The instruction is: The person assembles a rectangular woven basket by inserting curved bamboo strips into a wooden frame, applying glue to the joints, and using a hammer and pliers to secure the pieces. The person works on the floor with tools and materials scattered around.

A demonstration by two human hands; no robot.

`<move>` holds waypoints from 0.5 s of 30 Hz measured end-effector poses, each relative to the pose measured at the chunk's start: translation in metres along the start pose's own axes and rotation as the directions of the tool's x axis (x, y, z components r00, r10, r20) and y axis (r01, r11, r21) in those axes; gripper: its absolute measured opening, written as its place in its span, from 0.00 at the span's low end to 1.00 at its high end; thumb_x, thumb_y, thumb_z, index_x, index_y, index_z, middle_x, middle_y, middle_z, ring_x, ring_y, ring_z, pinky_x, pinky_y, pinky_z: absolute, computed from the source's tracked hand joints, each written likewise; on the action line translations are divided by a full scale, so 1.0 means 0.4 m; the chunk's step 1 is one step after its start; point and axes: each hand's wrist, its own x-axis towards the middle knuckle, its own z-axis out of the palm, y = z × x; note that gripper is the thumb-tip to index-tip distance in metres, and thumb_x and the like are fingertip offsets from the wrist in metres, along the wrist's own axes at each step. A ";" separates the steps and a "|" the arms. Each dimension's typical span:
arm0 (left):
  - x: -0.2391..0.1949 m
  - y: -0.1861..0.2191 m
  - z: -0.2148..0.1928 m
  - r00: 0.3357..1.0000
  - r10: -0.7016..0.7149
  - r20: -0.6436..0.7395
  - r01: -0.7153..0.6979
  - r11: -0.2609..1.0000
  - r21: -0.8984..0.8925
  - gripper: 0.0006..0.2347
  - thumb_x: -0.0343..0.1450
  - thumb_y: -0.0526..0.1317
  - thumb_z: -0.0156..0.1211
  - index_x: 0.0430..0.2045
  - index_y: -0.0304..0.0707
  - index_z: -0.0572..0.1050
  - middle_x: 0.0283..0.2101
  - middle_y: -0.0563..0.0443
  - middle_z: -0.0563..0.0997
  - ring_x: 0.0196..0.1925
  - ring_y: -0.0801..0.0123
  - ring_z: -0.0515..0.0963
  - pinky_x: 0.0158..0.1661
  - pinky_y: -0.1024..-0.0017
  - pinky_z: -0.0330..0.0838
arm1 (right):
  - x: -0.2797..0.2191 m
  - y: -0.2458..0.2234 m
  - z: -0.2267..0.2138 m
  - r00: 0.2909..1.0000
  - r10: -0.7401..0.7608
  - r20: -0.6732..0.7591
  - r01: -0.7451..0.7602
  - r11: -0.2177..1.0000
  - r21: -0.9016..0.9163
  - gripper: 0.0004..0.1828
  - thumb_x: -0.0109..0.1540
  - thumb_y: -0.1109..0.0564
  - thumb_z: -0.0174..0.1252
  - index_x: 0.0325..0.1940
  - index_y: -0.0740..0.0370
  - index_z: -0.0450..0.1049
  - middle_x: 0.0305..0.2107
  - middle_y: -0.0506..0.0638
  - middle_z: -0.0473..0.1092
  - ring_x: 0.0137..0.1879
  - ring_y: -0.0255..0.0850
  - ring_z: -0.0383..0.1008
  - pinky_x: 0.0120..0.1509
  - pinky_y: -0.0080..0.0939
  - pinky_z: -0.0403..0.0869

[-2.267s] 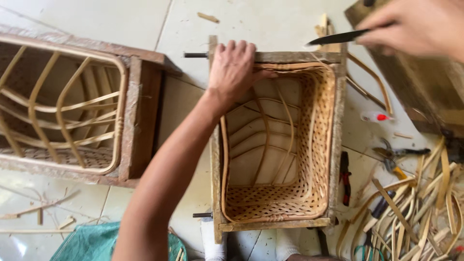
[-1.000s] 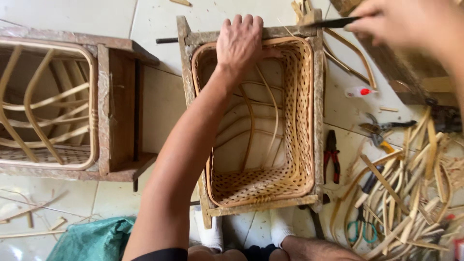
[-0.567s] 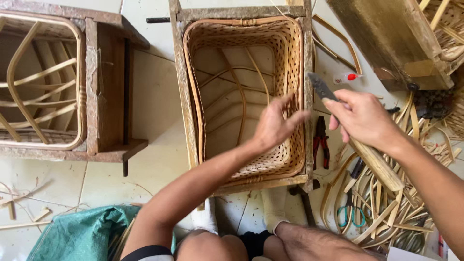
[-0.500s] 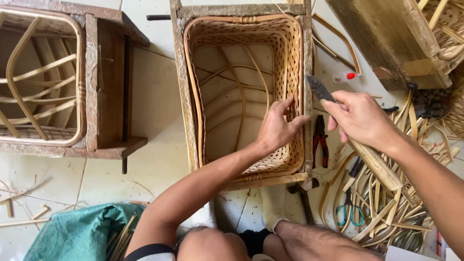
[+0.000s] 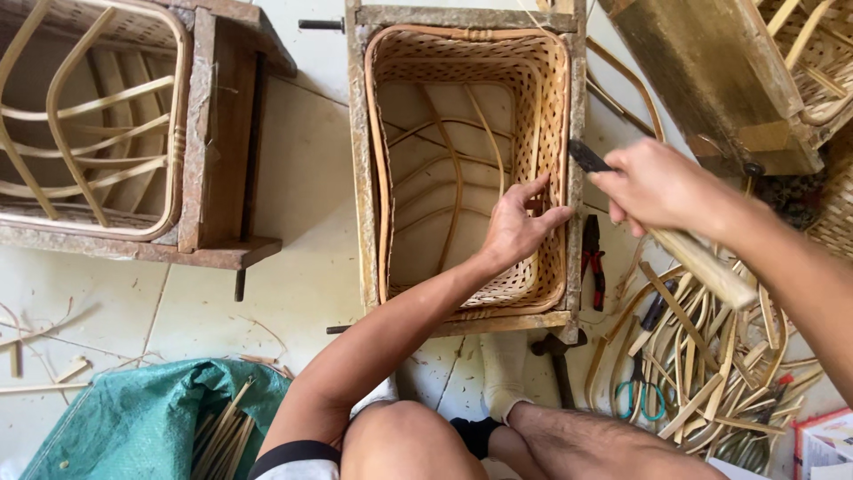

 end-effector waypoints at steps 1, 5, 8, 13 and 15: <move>0.000 -0.006 -0.001 0.999 0.051 -0.009 -0.051 0.998 0.035 0.33 0.63 0.45 0.73 0.64 0.34 0.69 0.59 0.38 0.76 0.53 0.61 0.80 0.51 0.66 0.78 | -0.001 0.020 0.017 1.000 -0.018 -0.020 0.018 1.000 0.004 0.20 0.73 0.49 0.46 0.38 0.68 0.74 0.20 0.56 0.74 0.18 0.43 0.73 0.23 0.42 0.76; 0.005 -0.034 -0.009 0.996 0.087 0.027 -0.087 0.995 0.036 0.32 0.64 0.48 0.73 0.63 0.35 0.71 0.55 0.39 0.76 0.56 0.58 0.77 0.55 0.65 0.75 | 0.016 0.117 0.107 0.986 -0.089 -0.138 0.110 0.982 0.154 0.18 0.72 0.50 0.49 0.38 0.67 0.73 0.19 0.53 0.73 0.17 0.40 0.71 0.20 0.40 0.72; 0.011 -0.058 -0.007 0.994 0.096 0.060 -0.094 0.995 -0.035 0.33 0.64 0.50 0.72 0.64 0.37 0.70 0.55 0.40 0.74 0.55 0.57 0.78 0.56 0.65 0.76 | 0.044 0.171 0.168 0.961 -0.165 -0.224 0.227 0.930 0.290 0.13 0.70 0.52 0.48 0.42 0.64 0.72 0.18 0.52 0.72 0.15 0.38 0.70 0.18 0.39 0.72; 0.009 -0.077 -0.008 0.986 0.125 0.108 -0.123 0.992 -0.030 0.32 0.66 0.50 0.69 0.65 0.39 0.70 0.61 0.38 0.68 0.61 0.57 0.72 0.58 0.59 0.73 | 0.061 0.165 0.191 0.911 -0.274 -0.307 0.357 0.897 0.259 0.15 0.72 0.52 0.46 0.42 0.66 0.72 0.19 0.51 0.72 0.16 0.36 0.71 0.20 0.38 0.71; 0.006 -0.055 -0.024 0.975 0.177 0.131 -0.177 0.984 -0.008 0.33 0.67 0.53 0.66 0.66 0.38 0.67 0.60 0.35 0.68 0.59 0.55 0.73 0.59 0.56 0.74 | 0.033 0.147 0.177 0.947 -0.196 -0.256 0.276 0.902 0.331 0.15 0.72 0.53 0.46 0.42 0.67 0.71 0.19 0.51 0.72 0.16 0.38 0.70 0.20 0.39 0.71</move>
